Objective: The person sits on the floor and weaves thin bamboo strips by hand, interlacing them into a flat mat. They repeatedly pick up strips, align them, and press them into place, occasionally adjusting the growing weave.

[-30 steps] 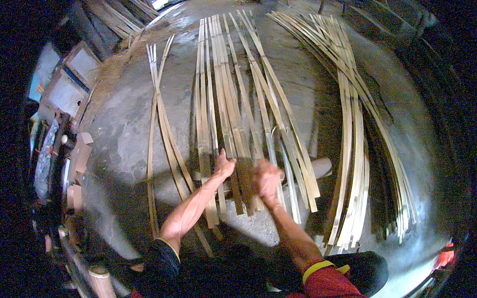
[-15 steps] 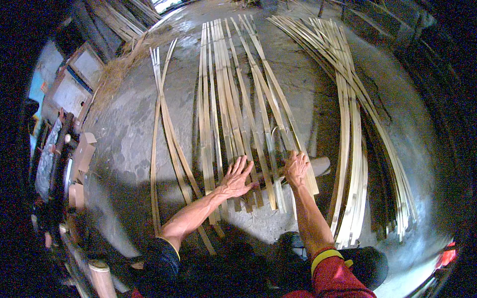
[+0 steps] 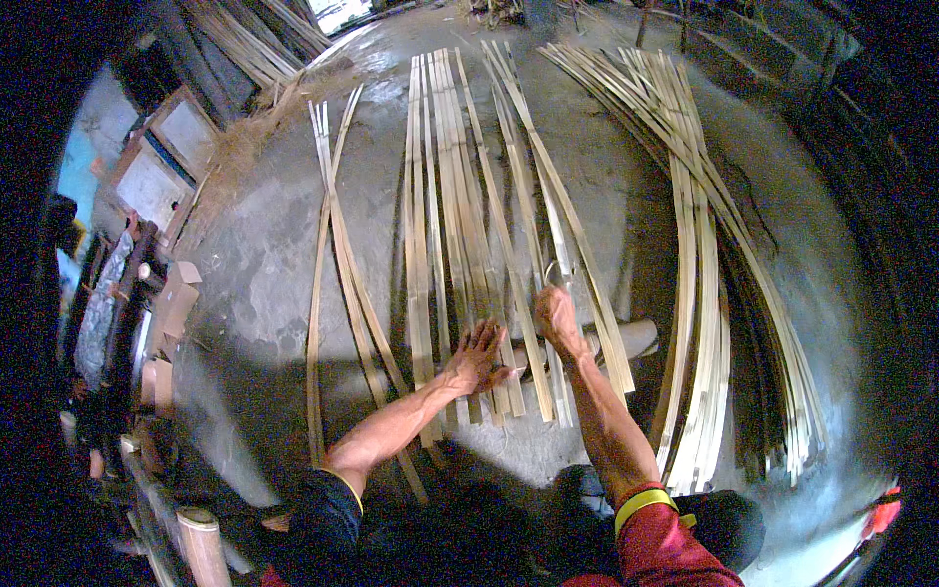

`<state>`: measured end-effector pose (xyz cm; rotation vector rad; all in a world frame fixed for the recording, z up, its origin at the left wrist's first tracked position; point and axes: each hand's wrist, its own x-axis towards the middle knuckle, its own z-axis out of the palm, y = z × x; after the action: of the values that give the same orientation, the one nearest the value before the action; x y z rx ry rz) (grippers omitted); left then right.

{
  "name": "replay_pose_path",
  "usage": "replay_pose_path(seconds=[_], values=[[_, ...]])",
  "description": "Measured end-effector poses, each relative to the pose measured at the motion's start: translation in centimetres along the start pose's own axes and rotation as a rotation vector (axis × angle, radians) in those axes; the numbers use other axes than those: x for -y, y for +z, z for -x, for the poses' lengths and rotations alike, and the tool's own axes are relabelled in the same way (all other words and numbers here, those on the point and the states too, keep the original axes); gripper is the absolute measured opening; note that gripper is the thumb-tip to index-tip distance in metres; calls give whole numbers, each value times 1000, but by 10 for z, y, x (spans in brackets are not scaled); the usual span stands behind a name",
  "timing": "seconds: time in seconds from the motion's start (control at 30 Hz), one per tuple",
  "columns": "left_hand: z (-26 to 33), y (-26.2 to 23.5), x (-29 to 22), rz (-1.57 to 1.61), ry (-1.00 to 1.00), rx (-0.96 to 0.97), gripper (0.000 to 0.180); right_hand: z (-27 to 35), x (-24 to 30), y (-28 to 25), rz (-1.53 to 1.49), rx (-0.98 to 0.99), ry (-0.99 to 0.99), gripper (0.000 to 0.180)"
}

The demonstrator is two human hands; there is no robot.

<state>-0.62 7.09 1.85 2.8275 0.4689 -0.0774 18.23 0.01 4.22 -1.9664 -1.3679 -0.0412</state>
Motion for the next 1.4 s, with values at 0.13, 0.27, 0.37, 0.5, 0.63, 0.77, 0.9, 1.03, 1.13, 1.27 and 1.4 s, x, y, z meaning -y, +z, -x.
replay_pose_path(seconds=[0.13, 0.27, 0.37, 0.5, 0.63, 0.77, 0.9, 1.03, 1.13, 1.27, 1.4], values=[[0, -2, 1, -20, 4, 11, 81, 11, 1, 12, -579, 283, 632, 27], [-1, -5, 0, -10, -1, 26, 83, 1, 19, 4, -677, 155, 652, 24], [-5, -13, 1, -13, -1, 115, 89, -16, 30, -6, -642, 84, 531, 25], [-14, -33, 2, -115, -11, 349, 93, -22, 39, 7, -682, 87, 536, 32], [-19, -44, -2, -119, -40, 443, 94, -2, 23, 38, -757, 110, 591, 20], [-8, -37, -9, -50, -58, 281, 90, 17, 2, 67, -576, 113, 368, 18], [2, -26, -10, -16, -55, 132, 87, 23, -4, 77, -601, 184, 345, 18], [0, -24, -5, -9, -24, 157, 85, 19, 2, 73, -207, 290, 48, 18], [0, -24, -4, -43, -11, 150, 83, 17, 6, 73, -253, 329, 291, 19], [4, -25, -2, 17, 16, 103, 82, 18, 9, 75, -40, 333, 352, 22], [6, -25, 1, 27, 39, 92, 80, 19, 13, 70, 7, 383, 320, 23]])
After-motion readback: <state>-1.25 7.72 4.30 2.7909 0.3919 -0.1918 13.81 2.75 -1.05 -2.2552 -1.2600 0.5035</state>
